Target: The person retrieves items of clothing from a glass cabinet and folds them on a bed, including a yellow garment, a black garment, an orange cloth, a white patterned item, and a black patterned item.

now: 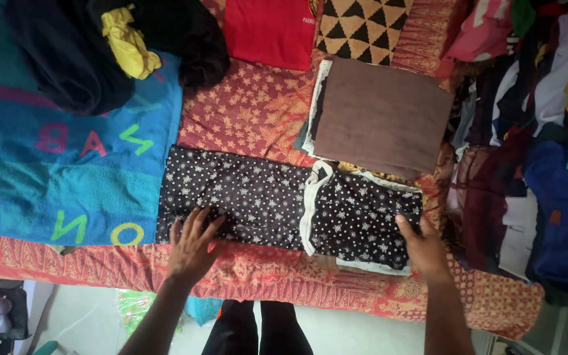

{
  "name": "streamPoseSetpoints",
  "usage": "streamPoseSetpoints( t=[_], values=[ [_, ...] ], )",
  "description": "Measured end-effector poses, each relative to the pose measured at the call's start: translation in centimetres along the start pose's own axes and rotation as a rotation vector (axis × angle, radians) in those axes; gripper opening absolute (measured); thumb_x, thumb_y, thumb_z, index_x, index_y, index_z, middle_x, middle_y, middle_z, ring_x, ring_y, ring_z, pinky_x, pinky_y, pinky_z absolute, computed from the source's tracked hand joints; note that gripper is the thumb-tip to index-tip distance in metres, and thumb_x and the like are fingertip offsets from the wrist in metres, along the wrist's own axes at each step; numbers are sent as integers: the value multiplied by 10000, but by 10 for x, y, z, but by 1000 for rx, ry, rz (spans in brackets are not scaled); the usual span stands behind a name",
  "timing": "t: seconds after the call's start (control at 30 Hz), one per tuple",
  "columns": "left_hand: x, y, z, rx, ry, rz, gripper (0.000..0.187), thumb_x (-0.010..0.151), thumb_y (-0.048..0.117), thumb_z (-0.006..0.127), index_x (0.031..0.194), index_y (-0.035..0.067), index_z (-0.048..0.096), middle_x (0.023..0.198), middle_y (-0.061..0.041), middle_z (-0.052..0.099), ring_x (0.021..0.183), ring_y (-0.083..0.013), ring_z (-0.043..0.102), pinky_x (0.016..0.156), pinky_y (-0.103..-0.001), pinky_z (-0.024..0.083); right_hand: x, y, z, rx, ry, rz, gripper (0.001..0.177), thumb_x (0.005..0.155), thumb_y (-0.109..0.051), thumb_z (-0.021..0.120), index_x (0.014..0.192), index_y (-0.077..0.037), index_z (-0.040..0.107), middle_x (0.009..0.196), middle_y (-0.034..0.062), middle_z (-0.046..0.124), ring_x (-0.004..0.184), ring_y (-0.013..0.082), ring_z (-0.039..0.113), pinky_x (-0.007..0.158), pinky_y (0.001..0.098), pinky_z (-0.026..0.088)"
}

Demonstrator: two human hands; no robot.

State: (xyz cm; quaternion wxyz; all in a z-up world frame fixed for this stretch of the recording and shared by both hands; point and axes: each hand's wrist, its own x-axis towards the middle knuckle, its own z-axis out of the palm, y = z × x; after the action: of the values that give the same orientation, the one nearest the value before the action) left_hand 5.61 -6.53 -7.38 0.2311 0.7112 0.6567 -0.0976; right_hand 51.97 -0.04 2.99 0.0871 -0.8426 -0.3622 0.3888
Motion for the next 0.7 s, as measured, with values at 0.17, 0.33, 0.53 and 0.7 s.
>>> streamPoseSetpoints(
  t=[0.17, 0.33, 0.53, 0.7],
  values=[
    [-18, -17, 0, 20, -31, -132, 509, 932, 534, 535, 1399, 332, 523, 1408, -12, 482, 1383, -221, 387, 1185, -559, 233, 5, 5, 11, -74, -22, 102, 628, 1005, -590, 516, 1457, -157, 572, 1293, 154, 723, 1259, 303, 648, 1124, 509, 445],
    [-15, -1, -12, -36, -9, -288, 629, 868, 690, 558, 1319, 252, 587, 1281, -25, 554, 1297, -219, 465, 1132, -535, 296, 22, 24, 17, -21, 16, -30, 645, 983, -577, 547, 1480, -168, 500, 1297, 132, 654, 1231, 305, 593, 1092, 514, 411],
    [10, 66, -9, -109, 37, -266, 653, 938, 690, 516, 1291, 146, 587, 1271, -80, 568, 1226, -236, 507, 1095, -537, 348, 25, 33, 24, 7, 6, -13, 561, 1013, -547, 553, 1419, -160, 543, 1235, 200, 659, 1138, 361, 605, 1030, 527, 488],
    [35, 156, -3, -680, 108, -106, 676, 988, 541, 599, 1419, 30, 503, 1262, -169, 609, 1186, -272, 590, 1066, -432, 475, 19, 25, 26, -50, 10, 70, 489, 1050, -551, 528, 1334, -164, 622, 1112, 193, 692, 1000, 303, 671, 987, 526, 570]
  ],
)
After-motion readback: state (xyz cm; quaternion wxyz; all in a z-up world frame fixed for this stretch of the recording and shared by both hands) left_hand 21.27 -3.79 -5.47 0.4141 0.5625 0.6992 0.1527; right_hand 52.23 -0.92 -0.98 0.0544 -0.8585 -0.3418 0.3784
